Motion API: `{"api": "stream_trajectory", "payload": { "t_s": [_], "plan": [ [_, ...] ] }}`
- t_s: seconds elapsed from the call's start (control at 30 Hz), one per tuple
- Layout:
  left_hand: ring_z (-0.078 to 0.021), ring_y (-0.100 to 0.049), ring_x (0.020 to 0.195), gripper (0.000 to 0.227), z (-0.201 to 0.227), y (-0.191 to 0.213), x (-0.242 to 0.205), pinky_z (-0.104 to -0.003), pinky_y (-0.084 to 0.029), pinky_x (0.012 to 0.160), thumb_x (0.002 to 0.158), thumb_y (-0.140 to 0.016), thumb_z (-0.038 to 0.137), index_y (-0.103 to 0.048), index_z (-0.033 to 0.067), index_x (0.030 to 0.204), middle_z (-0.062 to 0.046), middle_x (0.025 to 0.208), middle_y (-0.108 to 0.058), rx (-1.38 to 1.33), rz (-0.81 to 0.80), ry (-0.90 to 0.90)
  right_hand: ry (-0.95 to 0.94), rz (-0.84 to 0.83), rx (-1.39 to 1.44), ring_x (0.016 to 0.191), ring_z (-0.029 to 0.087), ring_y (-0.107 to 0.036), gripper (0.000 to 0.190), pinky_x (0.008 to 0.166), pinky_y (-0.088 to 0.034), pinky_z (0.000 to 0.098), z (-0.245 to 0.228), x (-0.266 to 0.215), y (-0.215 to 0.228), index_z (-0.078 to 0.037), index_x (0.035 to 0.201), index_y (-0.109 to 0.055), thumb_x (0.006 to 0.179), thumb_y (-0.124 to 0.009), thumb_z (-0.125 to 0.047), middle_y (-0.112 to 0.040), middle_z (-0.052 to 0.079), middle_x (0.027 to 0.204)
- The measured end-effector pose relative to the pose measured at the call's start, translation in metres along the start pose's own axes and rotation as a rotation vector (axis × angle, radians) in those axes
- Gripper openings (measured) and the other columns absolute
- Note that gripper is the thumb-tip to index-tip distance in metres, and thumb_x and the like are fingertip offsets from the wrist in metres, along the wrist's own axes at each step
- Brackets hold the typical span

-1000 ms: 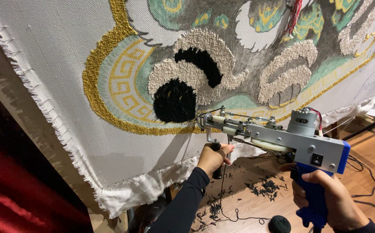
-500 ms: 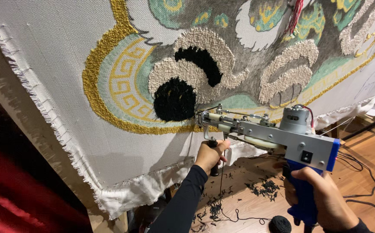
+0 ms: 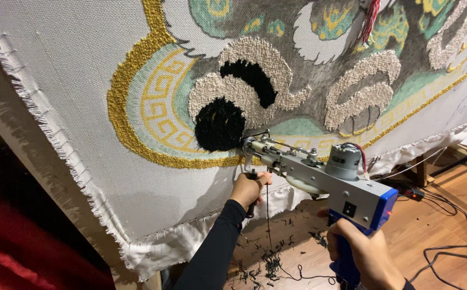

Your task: The person uses a handheld tufting gun to apply black yarn into a white canvas stretched on a frame. They guide the tool to fill a specific dark area of a pre-drawn design, while holding the yarn with their left hand to ensure a steady feed.

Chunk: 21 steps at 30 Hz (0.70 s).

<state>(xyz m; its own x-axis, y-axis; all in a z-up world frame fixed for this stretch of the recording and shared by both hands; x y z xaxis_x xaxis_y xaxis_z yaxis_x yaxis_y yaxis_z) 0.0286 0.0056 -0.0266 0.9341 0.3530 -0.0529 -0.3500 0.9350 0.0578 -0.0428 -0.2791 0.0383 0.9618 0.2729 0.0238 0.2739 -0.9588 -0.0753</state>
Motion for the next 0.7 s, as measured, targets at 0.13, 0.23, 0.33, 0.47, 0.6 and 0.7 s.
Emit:
{"api": "stream_trajectory", "payload": {
  "t_s": [0.13, 0.23, 0.33, 0.47, 0.6, 0.7],
  "plan": [
    [-0.0097, -0.05, 0.041, 0.035, 0.003, 0.005, 0.001, -0.029, -0.04, 0.038, 0.094, -0.069, 0.034, -0.076, 0.0029, 0.109, -0.003, 0.09, -0.076, 0.01, -0.006, 0.006, -0.031, 0.033, 0.072, 0.04, 0.023, -0.048, 0.022, 0.037, -0.041, 0.0387, 0.014, 0.005, -0.001, 0.006, 0.091, -0.06, 0.08, -0.059, -0.013, -0.05, 0.013, 0.053],
    [-0.0097, -0.049, 0.04, 0.038, 0.003, 0.008, 0.002, -0.029, -0.04, 0.038, 0.095, -0.068, 0.036, -0.076, 0.0019, 0.11, -0.006, 0.092, -0.077, 0.024, -0.008, 0.009, -0.05, 0.032, 0.06, 0.041, 0.024, -0.049, 0.021, 0.037, -0.04, 0.0392, 0.016, 0.005, -0.004, 0.005, 0.087, -0.06, 0.081, -0.059, -0.016, -0.05, 0.013, 0.053],
    [-0.0099, -0.047, 0.04, 0.043, 0.005, 0.009, 0.006, -0.028, -0.043, 0.039, 0.098, -0.067, 0.039, -0.075, -0.0022, 0.109, -0.007, 0.096, -0.079, 0.056, -0.001, -0.004, -0.079, 0.038, 0.083, 0.043, 0.023, -0.048, 0.023, 0.039, -0.04, 0.0392, 0.015, 0.004, -0.008, 0.004, 0.088, -0.061, 0.08, -0.059, -0.018, -0.05, 0.012, 0.054],
    [-0.0103, -0.047, 0.038, 0.039, 0.011, 0.01, 0.009, -0.028, -0.043, 0.037, 0.096, -0.063, 0.036, -0.072, 0.005, 0.118, -0.004, 0.101, -0.08, 0.062, -0.005, -0.019, -0.081, 0.056, 0.136, 0.045, 0.024, -0.048, 0.024, 0.041, -0.04, 0.0387, 0.006, 0.002, -0.012, 0.005, 0.09, -0.058, 0.081, -0.06, -0.018, -0.048, 0.012, 0.056],
    [-0.0087, -0.046, 0.038, 0.04, 0.016, 0.01, 0.011, -0.028, -0.039, 0.036, 0.096, -0.065, 0.036, -0.072, 0.0038, 0.119, -0.006, 0.101, -0.08, 0.021, 0.005, -0.035, -0.189, 0.098, 0.138, 0.046, 0.024, -0.047, 0.029, 0.042, -0.039, 0.0392, 0.0, -0.005, -0.016, 0.004, 0.095, -0.064, 0.082, -0.059, -0.022, -0.047, 0.011, 0.056],
    [-0.0092, -0.046, 0.038, 0.042, 0.013, 0.011, 0.013, -0.027, -0.039, 0.036, 0.098, -0.065, 0.037, -0.073, 0.0003, 0.117, -0.011, 0.099, -0.078, 0.065, -0.005, -0.006, -0.183, 0.067, 0.199, 0.045, 0.023, -0.045, 0.029, 0.042, -0.039, 0.0389, -0.003, -0.006, -0.021, 0.002, 0.097, -0.065, 0.081, -0.06, -0.021, -0.045, 0.01, 0.055]
  ]
}}
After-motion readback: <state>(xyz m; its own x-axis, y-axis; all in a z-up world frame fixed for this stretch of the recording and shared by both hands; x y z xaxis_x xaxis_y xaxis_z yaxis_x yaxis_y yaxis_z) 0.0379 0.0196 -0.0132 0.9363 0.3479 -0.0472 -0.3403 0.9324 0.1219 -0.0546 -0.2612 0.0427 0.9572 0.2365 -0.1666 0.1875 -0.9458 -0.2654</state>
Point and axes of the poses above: each hand's wrist, its own x-axis towards the middle knuckle, its own y-axis out of the back of the hand, z = x × y, the point moved 7 cm from there along x, towards the middle knuckle
